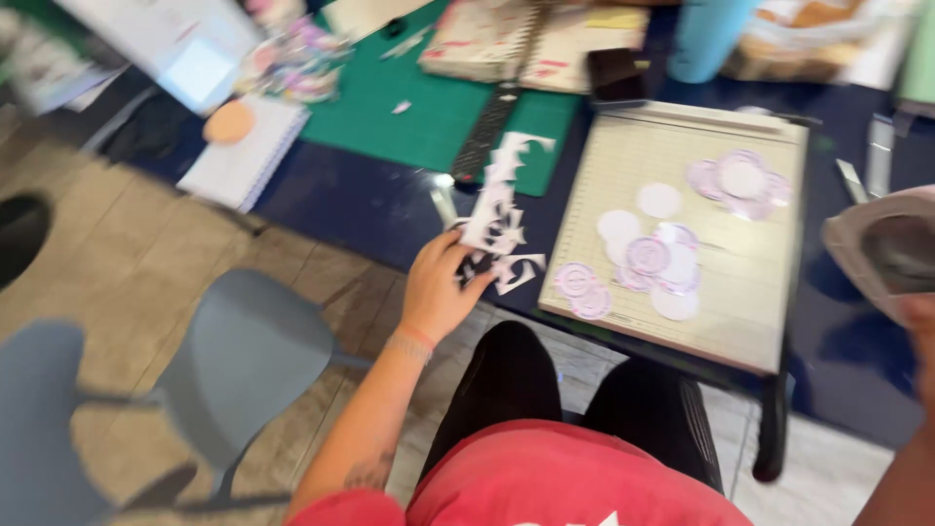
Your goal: Using a manual circle punch and scissors to cut out printed labels from paper
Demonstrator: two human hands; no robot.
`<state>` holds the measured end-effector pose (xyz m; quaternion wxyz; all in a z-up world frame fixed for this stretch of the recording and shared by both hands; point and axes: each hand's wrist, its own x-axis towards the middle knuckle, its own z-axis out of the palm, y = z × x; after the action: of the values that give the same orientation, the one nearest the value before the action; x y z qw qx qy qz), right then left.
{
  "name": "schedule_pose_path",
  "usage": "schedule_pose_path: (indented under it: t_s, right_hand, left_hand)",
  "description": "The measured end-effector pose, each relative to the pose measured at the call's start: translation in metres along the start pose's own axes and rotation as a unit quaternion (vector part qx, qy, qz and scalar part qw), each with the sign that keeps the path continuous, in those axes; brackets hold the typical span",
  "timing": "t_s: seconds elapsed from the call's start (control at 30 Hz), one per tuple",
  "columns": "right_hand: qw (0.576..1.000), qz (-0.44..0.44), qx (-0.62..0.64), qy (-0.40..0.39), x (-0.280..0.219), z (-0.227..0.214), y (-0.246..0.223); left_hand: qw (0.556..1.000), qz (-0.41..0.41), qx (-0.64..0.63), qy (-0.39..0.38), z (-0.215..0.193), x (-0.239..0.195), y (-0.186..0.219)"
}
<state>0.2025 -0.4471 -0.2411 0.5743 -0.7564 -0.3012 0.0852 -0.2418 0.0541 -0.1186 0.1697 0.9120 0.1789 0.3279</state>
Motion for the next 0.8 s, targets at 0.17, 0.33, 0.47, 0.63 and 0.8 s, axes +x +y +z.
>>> schedule_pose_path:
  t_s: [0.17,0.33,0.47,0.63,0.8]
  right_hand:
    - [0.907,-0.173,-0.305,0.232,-0.089,0.067,-0.206]
    - [0.776,-0.26,-0.498,0.288,-0.098,0.086,-0.199]
    - [0.764,-0.312,-0.509,0.242,-0.08,0.086,-0.198]
    - [0.773,-0.324,-0.534,0.112,-0.07,0.082,-0.199]
    - [0.819,-0.288,-0.495,0.024,-0.067,0.072,-0.195]
  left_hand:
    - [0.997,0.04,0.005,0.058,0.007,-0.013,-0.006]
    - [0.995,0.045,0.066,-0.056,0.013,-0.014,-0.015]
    - [0.991,0.062,0.095,-0.07,0.019,-0.009,-0.02]
    - [0.989,0.026,0.098,-0.107,0.006,-0.003,-0.005]
    - [0.998,-0.016,0.017,-0.05,-0.009,-0.008,-0.004]
